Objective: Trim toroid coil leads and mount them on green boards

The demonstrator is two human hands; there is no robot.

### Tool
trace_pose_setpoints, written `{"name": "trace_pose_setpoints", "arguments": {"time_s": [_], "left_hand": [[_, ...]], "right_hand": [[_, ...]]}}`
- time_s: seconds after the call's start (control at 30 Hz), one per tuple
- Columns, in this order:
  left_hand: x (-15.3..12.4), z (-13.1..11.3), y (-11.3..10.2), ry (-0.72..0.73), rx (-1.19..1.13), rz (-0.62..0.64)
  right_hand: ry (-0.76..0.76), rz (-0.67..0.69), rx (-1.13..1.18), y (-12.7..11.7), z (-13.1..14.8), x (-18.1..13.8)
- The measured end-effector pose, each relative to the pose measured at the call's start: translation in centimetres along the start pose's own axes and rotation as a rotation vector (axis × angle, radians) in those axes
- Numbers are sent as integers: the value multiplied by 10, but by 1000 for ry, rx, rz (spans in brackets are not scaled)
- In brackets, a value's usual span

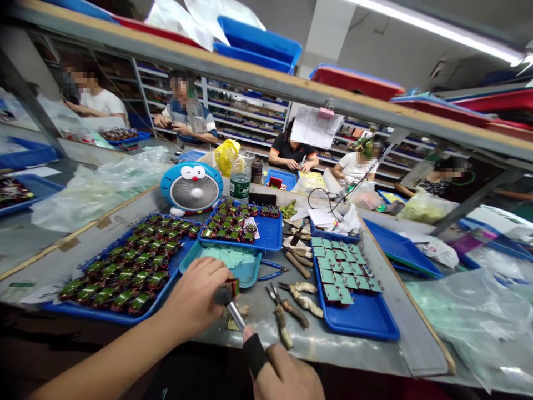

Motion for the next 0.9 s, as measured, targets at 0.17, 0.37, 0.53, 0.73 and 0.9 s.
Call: {"name": "trace_pose_setpoints", "arguments": {"time_s": [0.17, 0.37, 0.53, 0.73, 0.9], "left_hand": [[7, 15, 4, -55, -207, 18], [13, 39, 21, -132, -689, 87], [24, 28, 33, -136, -1038, 86], [37, 11, 49, -161, -1194, 82], [33, 9, 34, -103, -1101, 121]], "right_hand": [[-23, 86, 73, -17, -16, 6], [493, -177, 536, 7, -127, 1], [494, -294, 675, 16, -132, 28], [223, -335, 1469, 36, -31, 85], [190, -382, 1654, 29, -16, 93]]}}
Point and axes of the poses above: each hand's wrist, its own x-axis towards the middle knuckle, its own y-axis out of the palm, z = x × y, the point moved 7 cm from there along x, towards the middle knuckle, and after that the axes turned 15 degrees about z, right-handed, at the moved point
